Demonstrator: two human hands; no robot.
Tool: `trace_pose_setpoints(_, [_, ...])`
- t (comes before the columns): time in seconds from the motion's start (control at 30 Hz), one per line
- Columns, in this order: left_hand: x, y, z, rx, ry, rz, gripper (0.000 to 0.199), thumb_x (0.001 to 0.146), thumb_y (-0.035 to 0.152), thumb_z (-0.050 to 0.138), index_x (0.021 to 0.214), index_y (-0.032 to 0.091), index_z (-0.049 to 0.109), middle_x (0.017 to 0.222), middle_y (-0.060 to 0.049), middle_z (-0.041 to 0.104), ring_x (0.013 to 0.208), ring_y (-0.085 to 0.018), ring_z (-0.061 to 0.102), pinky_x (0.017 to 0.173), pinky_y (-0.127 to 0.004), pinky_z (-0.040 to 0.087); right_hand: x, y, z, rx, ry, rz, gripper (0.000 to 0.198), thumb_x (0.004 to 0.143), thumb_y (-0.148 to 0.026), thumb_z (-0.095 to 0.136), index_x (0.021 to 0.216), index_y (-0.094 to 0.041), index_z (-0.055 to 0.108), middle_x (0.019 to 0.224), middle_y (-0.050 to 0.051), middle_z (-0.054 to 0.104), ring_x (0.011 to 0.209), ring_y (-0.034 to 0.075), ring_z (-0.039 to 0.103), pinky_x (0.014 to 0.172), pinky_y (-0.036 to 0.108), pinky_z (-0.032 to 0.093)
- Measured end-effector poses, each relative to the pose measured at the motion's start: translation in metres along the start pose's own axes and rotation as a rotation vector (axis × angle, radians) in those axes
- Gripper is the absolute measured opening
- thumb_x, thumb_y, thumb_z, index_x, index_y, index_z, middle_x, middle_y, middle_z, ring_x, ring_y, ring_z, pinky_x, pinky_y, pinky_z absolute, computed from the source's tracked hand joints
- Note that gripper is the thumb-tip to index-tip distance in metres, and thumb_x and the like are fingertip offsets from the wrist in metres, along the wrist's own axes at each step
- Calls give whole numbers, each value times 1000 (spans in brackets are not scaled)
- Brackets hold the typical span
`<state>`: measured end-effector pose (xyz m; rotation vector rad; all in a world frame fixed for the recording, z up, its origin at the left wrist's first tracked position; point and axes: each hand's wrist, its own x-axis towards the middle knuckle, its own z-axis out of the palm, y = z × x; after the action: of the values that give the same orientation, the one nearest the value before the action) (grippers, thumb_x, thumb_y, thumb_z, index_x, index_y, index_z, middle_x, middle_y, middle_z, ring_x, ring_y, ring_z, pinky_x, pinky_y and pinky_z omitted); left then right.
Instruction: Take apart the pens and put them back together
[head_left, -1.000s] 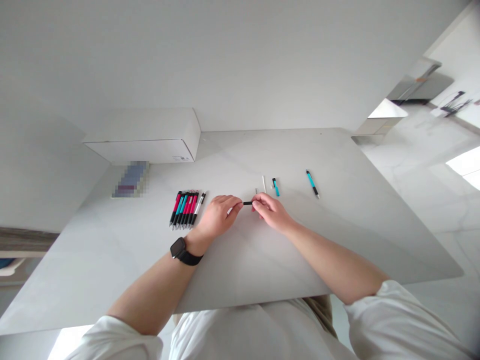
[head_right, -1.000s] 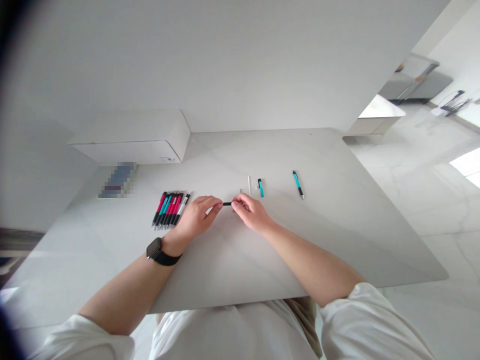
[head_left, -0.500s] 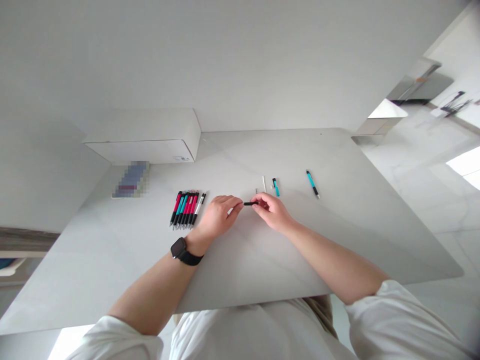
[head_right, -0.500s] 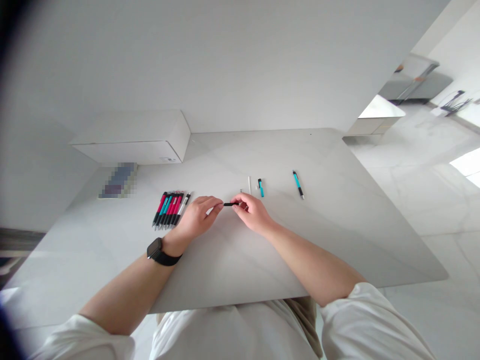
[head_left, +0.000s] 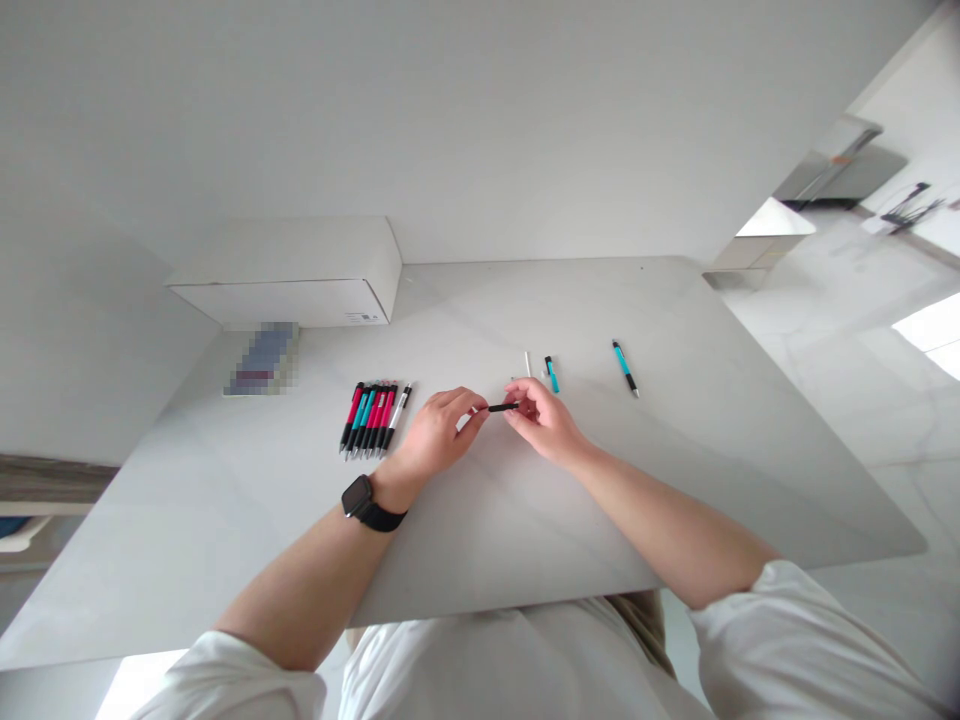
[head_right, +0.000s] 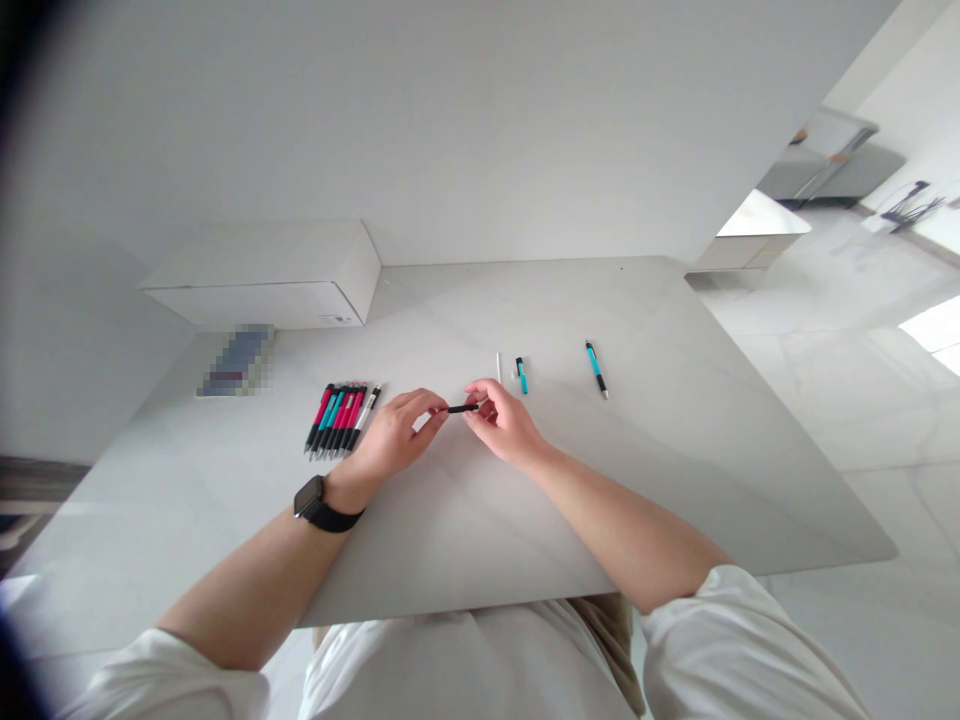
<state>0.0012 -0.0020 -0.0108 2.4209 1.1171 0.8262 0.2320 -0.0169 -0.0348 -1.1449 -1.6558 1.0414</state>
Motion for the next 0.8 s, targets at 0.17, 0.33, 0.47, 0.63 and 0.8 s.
trace_pose_setpoints(0.17, [0,2,-1,0,16,5,12,104,27,54,105,21,64,99,-6,71,93,-21,66,86,-36,50,-1,1,1,-13,-51,62,22,97,-44,63,107,-25,66,87,1,68,71,15,61,66,27,49])
trace_pose_setpoints(0.33, [1,2,-1,9,17,-9,12,104,26,53,103,22,64,97,-6,70,91,-21,66,85,-35,50,-1,-1,0,-56,48,-11,17,96,-39,65,105,-25,68,93,3,69,77,17,63,70,28,51])
trace_pose_setpoints(0.47, [1,-4,-1,35,49,-51,12,103,26,54,105,22,66,98,-6,70,92,-21,66,85,-35,51,0,0,-3,-15,96,-12,19,97,-39,64,110,-26,67,94,4,68,80,17,64,69,29,52])
trace_pose_setpoints(0.63, [-1,-14,2,86,79,-94,12,101,25,58,105,24,68,99,-5,71,93,-21,67,87,-36,51,5,0,-14,8,132,31,25,99,-42,59,117,-27,66,84,1,64,74,17,64,64,28,52])
trace_pose_setpoints(0.8, [-2,-19,3,156,51,-110,13,101,29,58,103,25,70,101,-4,73,94,-23,67,88,-37,49,20,-10,-46,-185,152,10,21,97,-35,62,115,-28,70,102,3,72,85,18,66,78,31,52])
